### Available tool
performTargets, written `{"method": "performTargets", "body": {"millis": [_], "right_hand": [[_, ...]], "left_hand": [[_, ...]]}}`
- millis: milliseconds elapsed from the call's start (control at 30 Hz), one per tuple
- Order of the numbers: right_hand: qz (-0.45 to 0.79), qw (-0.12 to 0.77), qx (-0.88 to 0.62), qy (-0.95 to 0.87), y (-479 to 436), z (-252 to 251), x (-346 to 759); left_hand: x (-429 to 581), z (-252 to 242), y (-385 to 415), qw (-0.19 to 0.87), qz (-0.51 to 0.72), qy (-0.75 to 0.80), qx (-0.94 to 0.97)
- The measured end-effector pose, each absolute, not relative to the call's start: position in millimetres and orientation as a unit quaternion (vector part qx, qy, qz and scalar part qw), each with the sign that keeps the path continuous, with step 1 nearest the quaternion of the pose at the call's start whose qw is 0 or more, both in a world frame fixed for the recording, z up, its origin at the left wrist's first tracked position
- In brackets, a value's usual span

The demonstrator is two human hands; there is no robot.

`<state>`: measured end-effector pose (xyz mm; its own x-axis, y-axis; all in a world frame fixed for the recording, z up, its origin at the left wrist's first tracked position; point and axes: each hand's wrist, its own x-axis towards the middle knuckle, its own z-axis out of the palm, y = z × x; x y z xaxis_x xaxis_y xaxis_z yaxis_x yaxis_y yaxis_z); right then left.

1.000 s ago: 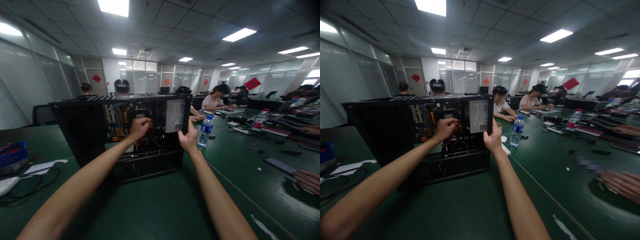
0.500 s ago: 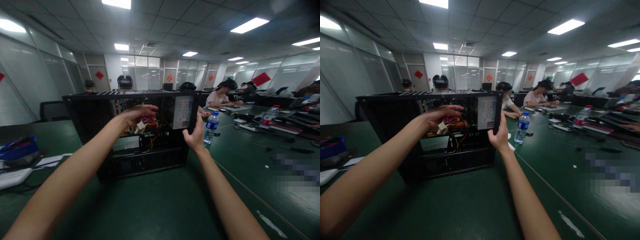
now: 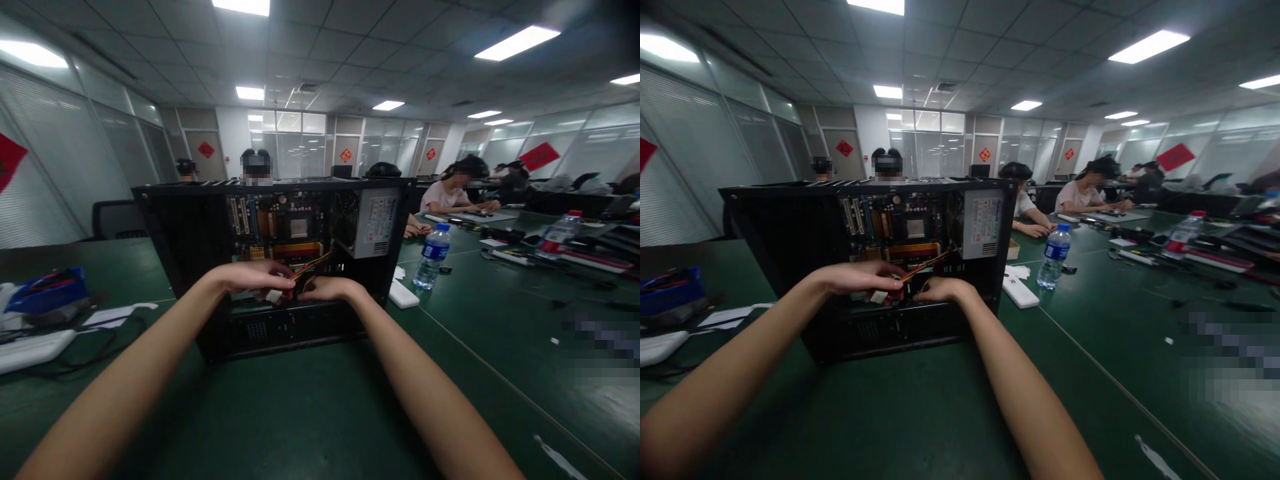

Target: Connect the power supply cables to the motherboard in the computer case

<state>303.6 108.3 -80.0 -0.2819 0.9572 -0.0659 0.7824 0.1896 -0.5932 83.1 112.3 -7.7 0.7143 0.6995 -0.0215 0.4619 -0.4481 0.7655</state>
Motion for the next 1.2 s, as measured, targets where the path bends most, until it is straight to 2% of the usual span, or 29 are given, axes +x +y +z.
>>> {"method": "performTargets", "body": {"millis": [100,367,433,533,667,833,933,1000,1067,1200], "right_hand": [[0.333,0.143,-0.556,-0.748,125.0,-88.0,299.4],[0.426,0.180,-0.538,-0.704,122.0,-93.6,288.1],[0.415,0.189,-0.552,-0.698,121.9,-93.7,286.3],[0.341,0.244,-0.594,-0.687,122.2,-93.1,289.5],[0.263,0.321,-0.610,-0.675,119.8,-89.8,299.4],[0.316,0.358,-0.589,-0.652,106.7,-84.1,302.5],[0.346,0.380,-0.532,-0.673,93.2,-85.1,302.5],[0.316,0.373,-0.495,-0.718,83.0,-87.2,305.8],[0.275,0.325,-0.470,-0.773,72.8,-88.2,313.3],[0.271,0.255,-0.430,-0.823,57.6,-83.2,334.3]], "left_hand": [[85.2,-17.4,109.6,0.485,0.150,0.360,0.783],[113.7,1.1,105.1,0.624,0.368,0.344,0.597],[118.1,-4.5,105.6,0.625,0.414,0.326,0.576],[111.9,-26.0,105.3,0.542,0.427,0.322,0.648],[89.6,-53.2,100.0,0.378,0.353,0.357,0.778],[79.4,-64.5,93.8,0.290,0.276,0.366,0.840],[79.9,-68.0,89.3,0.188,0.275,0.391,0.858],[77.5,-70.5,83.3,0.125,0.231,0.438,0.860],[72.3,-73.0,75.1,0.069,0.149,0.484,0.860],[61.3,-76.3,59.6,-0.048,0.049,0.488,0.870]]}}
